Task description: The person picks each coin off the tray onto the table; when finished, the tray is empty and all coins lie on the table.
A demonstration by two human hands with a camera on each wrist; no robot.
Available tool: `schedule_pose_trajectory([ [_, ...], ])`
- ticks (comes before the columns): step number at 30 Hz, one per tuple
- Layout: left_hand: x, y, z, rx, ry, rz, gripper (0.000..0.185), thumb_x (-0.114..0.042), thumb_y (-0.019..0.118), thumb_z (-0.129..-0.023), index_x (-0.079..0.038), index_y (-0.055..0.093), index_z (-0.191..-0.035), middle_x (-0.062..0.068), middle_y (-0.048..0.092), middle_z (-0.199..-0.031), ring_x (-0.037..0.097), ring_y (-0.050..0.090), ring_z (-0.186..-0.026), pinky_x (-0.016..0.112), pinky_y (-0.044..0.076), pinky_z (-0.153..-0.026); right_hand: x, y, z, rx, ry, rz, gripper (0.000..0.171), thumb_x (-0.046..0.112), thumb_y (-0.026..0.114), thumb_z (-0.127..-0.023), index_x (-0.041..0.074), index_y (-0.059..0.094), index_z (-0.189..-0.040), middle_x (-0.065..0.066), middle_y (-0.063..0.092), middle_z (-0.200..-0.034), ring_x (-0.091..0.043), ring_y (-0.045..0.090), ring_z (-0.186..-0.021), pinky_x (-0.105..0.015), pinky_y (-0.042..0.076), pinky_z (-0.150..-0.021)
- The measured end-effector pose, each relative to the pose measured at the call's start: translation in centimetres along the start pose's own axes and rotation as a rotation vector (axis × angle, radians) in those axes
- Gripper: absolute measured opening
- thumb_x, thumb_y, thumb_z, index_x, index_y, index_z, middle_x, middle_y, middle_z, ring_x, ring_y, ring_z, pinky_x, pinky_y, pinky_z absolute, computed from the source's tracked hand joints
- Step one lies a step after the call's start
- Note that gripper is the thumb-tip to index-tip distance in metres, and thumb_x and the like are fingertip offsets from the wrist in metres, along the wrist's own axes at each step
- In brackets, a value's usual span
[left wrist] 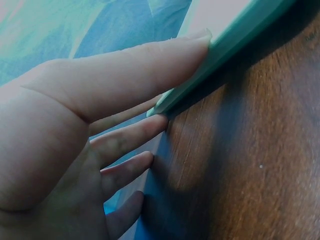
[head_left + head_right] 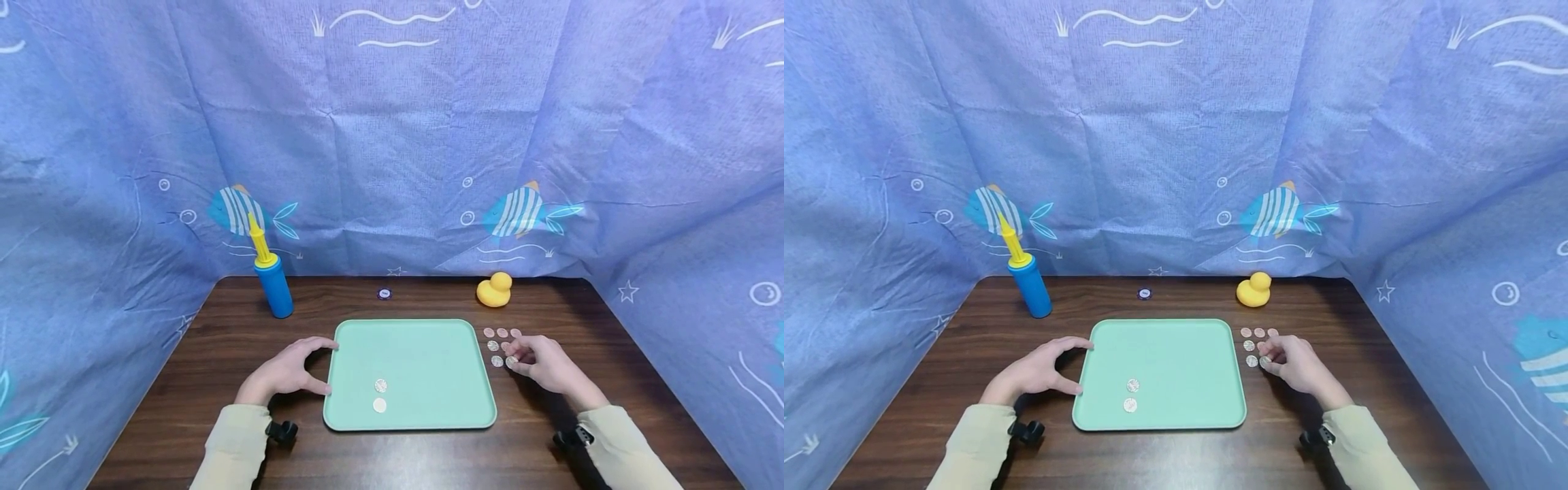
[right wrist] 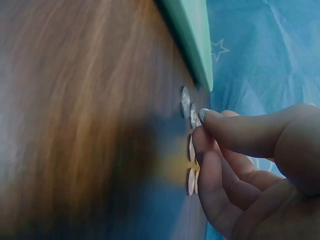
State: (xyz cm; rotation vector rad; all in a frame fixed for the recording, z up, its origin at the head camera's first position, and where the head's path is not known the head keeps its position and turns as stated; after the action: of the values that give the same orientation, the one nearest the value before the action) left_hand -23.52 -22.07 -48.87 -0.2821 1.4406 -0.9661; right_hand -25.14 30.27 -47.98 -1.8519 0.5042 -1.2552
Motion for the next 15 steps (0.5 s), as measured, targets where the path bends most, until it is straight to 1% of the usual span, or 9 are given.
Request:
schedule_pose_trajectory([
  [3, 0.04, 0.04, -0.04, -0.001, 0.001, 0.002, 0.081, -0.036, 0.096, -0.076, -0.018, 0.060, -0.147, 0.012, 0.049, -0.158, 0.041, 0.039, -0.148, 0.067, 0.036, -0.116, -0.36, 0.10, 0.23, 0.008, 0.037, 0.025, 0.016, -0.001, 0.083, -0.084, 0.011, 0.074, -0.091, 0.006, 0.071, -0.082, -0.001, 0.064, -0.072, -0.028, 0.056, -0.069],
  [7, 0.06, 0.02, -0.05, 0.000, 0.006, 0.000, 0.081, -0.036, 0.096, -0.076, -0.018, 0.060, -0.146, 0.012, 0.049, -0.158, 0.041, 0.039, -0.148, 0.067, 0.036, -0.116, -0.79, 0.34, 0.42, 0.022, 0.075, 0.054, 0.016, 0.001, 0.083, -0.085, 0.013, 0.073, -0.091, 0.007, 0.070, -0.083, -0.003, 0.064, -0.073, -0.029, 0.055, -0.069],
  [11, 0.08, 0.00, 0.02, 0.001, 0.007, -0.001, 0.081, -0.037, 0.096, -0.076, -0.018, 0.060, -0.146, 0.012, 0.050, -0.157, 0.041, 0.040, -0.148, 0.067, 0.036, -0.116, -0.98, 0.47, 0.41, 0.022, 0.090, 0.075, 0.016, 0.002, 0.083, -0.086, 0.013, 0.073, -0.092, 0.007, 0.070, -0.082, -0.005, 0.065, -0.073, -0.030, 0.055, -0.069],
  [15, 0.09, 0.00, 0.02, 0.002, 0.009, 0.001, 0.081, -0.037, 0.095, -0.077, -0.018, 0.060, -0.146, 0.013, 0.050, -0.157, 0.041, 0.039, -0.148, 0.067, 0.036, -0.116, -0.94, 0.38, 0.36, 0.013, 0.093, 0.099, 0.019, -0.001, 0.084, -0.082, 0.011, 0.073, -0.093, 0.005, 0.071, -0.083, -0.006, 0.065, -0.072, -0.030, 0.055, -0.069],
])
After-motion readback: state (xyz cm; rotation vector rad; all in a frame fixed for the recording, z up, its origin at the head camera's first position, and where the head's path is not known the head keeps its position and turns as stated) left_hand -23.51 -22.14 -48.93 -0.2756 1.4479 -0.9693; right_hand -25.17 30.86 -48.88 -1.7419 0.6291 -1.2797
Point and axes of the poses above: each hand's wrist, its own z-axis away from the middle knuckle, its own y-axis out of the palm, x = y × z, the point moved 1 cm from there along -z, towards the middle knuckle
